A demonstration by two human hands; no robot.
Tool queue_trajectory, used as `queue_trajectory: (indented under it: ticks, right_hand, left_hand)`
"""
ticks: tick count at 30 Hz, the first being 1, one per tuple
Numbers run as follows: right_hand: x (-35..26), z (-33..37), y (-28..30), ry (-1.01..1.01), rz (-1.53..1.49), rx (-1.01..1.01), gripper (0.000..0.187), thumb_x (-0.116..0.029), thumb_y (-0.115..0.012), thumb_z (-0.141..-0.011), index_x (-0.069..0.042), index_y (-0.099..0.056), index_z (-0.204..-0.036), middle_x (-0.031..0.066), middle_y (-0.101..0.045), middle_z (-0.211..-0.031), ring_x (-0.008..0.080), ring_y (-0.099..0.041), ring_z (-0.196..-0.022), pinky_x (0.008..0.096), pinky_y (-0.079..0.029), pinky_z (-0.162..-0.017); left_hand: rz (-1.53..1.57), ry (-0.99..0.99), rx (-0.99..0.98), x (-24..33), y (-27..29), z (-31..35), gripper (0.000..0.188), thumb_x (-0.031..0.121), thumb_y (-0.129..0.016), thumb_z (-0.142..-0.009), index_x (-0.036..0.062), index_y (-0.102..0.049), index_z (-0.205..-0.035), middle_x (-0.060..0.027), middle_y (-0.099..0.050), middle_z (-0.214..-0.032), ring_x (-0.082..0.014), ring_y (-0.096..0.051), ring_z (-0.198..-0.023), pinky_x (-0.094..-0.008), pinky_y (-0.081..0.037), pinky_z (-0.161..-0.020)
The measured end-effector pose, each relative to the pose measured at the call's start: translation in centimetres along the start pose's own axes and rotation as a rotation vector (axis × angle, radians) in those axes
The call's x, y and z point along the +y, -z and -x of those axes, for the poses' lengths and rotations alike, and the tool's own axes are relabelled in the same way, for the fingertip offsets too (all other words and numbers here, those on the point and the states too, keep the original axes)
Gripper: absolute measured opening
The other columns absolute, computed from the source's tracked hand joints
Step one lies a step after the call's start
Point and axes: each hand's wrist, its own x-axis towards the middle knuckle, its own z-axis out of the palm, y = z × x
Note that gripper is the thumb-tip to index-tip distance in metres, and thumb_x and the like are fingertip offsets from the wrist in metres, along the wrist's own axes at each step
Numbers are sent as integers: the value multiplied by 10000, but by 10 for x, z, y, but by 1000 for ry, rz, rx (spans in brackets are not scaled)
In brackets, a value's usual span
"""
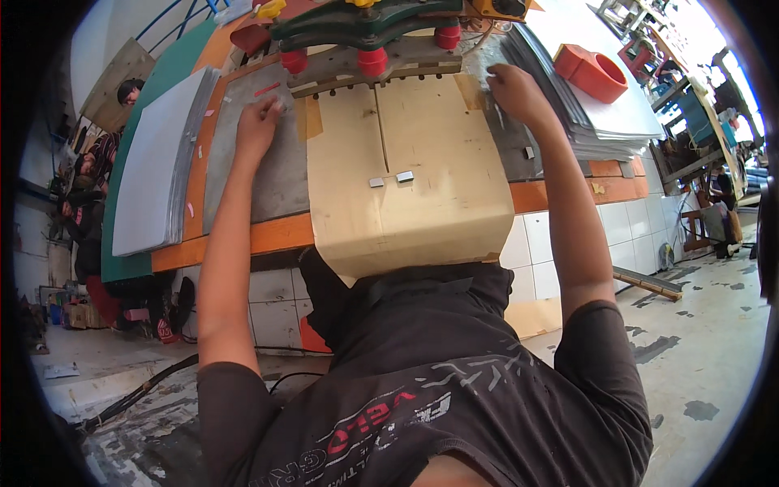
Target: The person applies pieces of tape from a dispenser onto a wooden jig and then uses a manual press machine to secure the components on the jig.
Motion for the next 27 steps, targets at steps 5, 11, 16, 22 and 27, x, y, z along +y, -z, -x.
queue_trajectory:
  ticks: [5, 11, 16, 22, 27]
  right_hand:
    - [36, -78, -54, -30, 175, -89, 317, -188, -570, -921, -18, -673, -1168, 246, -695, -1065, 405, -660, -1027, 447, -520, -870]
    - [42, -100, -76, -99, -21, -98, 369, -336, -619, -881, -130, -703, -1175, 193, -699, -1154, 373, -657, -1092, 440, -519, -915]
    - [24, -101, -77, -85, -238, -108, 325, -282, -681, -861, -73, -709, -1109, 122, -723, -1028, 250, -663, -938, 390, -514, -815]
    - [49, -121, -80, -248, -321, -154, 389, -255, -743, -815, -88, -699, -1164, 105, -716, -1062, 208, -652, -950, 374, -515, -803]
    - [36, -113, -73, -258, -502, -149, 367, -280, -743, -841, -83, -703, -1147, 79, -706, -1049, 178, -621, -930, 368, -493, -799]
  left_hand:
    - [-462, -150, 82, -25, -35, -58, 289, 250, -632, -898, 101, -723, -1127, -184, -657, -1157, -384, -617, -1074, -470, -497, -918]
    - [-433, -229, 114, -27, -48, -58, 313, 205, -653, -844, 144, -706, -1146, -163, -634, -1140, -386, -595, -1080, -496, -493, -926]
    - [-439, -270, 80, -32, -45, -58, 356, 150, -659, -829, 150, -674, -1185, -155, -614, -1182, -402, -566, -1115, -493, -485, -943]
    - [-407, -296, 64, -18, -53, -63, 384, 135, -659, -824, 154, -651, -1208, -147, -613, -1183, -388, -560, -1132, -488, -476, -953]
    - [-410, -265, 78, -11, -48, -54, 367, 128, -647, -825, 147, -659, -1192, -146, -619, -1158, -381, -573, -1113, -474, -471, -961]
